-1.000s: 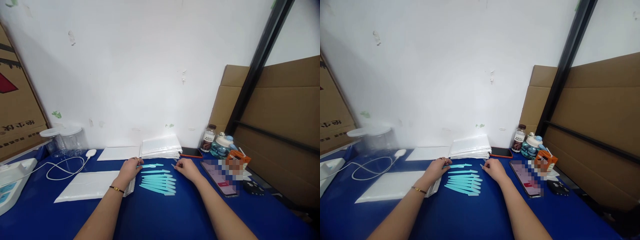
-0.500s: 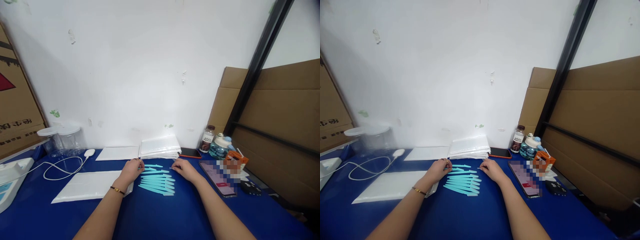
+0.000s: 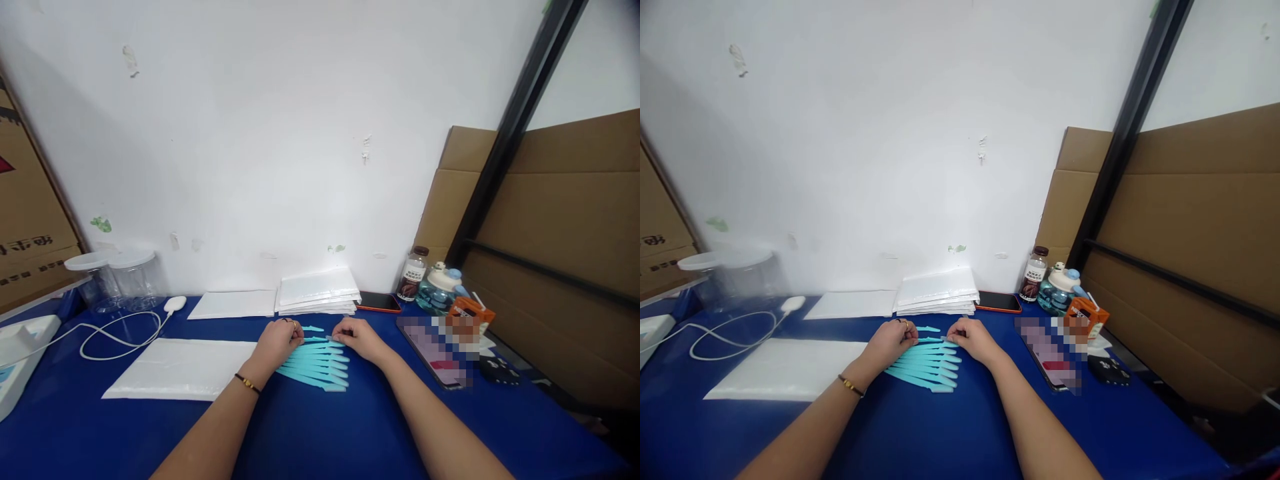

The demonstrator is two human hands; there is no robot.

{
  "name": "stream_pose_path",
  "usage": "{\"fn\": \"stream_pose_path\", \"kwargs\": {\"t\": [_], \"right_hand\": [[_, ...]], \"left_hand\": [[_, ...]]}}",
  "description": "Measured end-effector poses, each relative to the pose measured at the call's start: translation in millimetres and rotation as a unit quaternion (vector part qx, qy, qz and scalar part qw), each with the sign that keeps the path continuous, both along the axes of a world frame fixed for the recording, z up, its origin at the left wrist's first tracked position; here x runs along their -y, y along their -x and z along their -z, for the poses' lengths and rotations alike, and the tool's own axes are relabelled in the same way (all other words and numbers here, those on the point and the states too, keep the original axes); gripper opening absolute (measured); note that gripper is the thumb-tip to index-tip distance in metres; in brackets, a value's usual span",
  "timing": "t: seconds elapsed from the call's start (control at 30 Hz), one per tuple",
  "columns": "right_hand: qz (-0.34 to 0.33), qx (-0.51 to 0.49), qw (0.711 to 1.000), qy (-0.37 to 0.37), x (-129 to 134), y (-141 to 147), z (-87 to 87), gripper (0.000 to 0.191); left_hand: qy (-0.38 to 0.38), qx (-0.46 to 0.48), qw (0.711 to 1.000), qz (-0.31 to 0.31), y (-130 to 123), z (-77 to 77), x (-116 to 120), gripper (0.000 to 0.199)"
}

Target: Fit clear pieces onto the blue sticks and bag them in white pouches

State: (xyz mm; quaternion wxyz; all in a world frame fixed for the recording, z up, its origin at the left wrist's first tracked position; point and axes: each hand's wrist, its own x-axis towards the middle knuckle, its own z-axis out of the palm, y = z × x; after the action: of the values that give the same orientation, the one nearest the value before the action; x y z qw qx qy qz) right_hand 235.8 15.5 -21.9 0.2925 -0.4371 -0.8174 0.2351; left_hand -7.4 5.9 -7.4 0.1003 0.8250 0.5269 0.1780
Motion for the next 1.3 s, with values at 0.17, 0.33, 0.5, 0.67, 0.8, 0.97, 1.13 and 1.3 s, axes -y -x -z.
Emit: {"fn": "stream_pose_path", "kwargs": {"t": [0.17,0.33,0.5,0.67,0.8,0.97,1.13,1.3], "right_hand": [[-0.006,0.005,1.0,-0.005,3,8,0.5,0.012],[-0.021,0.011,1.0,-0.018,6,12,-1.5,0.014],[0.121,0.008,0.988,-0.094,-9,-15,1.7,0.023],[0.176,0.077,0.976,-0.105,-19,-28,9.1,0.026],[0.161,0.106,0.975,-0.11,-15,-18,8.2,0.02],[0.141,0.111,0.977,-0.118,-11,-11,5.2,0.014],[0.106,0.069,0.986,-0.11,-11,-8,5.2,0.013],[0.055,0.02,0.995,-0.085,-11,-3,5.4,0.014]], "left_hand": [[0.0,-0.001,1.0,0.015,-7,-1.7,3,0.008],[0.0,-0.012,1.0,0.018,-15,-2.8,6,0.009],[-0.043,0.014,0.999,-0.024,3,-2.1,0,0.022],[-0.028,-0.017,0.994,-0.103,17,4.0,-9,0.019],[0.001,0.0,0.995,-0.105,16,4.2,-10,0.011],[0.03,0.033,0.993,-0.105,16,4.4,-10,0.009],[0.027,0.041,0.994,-0.094,16,4.9,-10,0.008],[0.019,0.024,0.996,-0.084,11,2.9,-8,0.007]]}}
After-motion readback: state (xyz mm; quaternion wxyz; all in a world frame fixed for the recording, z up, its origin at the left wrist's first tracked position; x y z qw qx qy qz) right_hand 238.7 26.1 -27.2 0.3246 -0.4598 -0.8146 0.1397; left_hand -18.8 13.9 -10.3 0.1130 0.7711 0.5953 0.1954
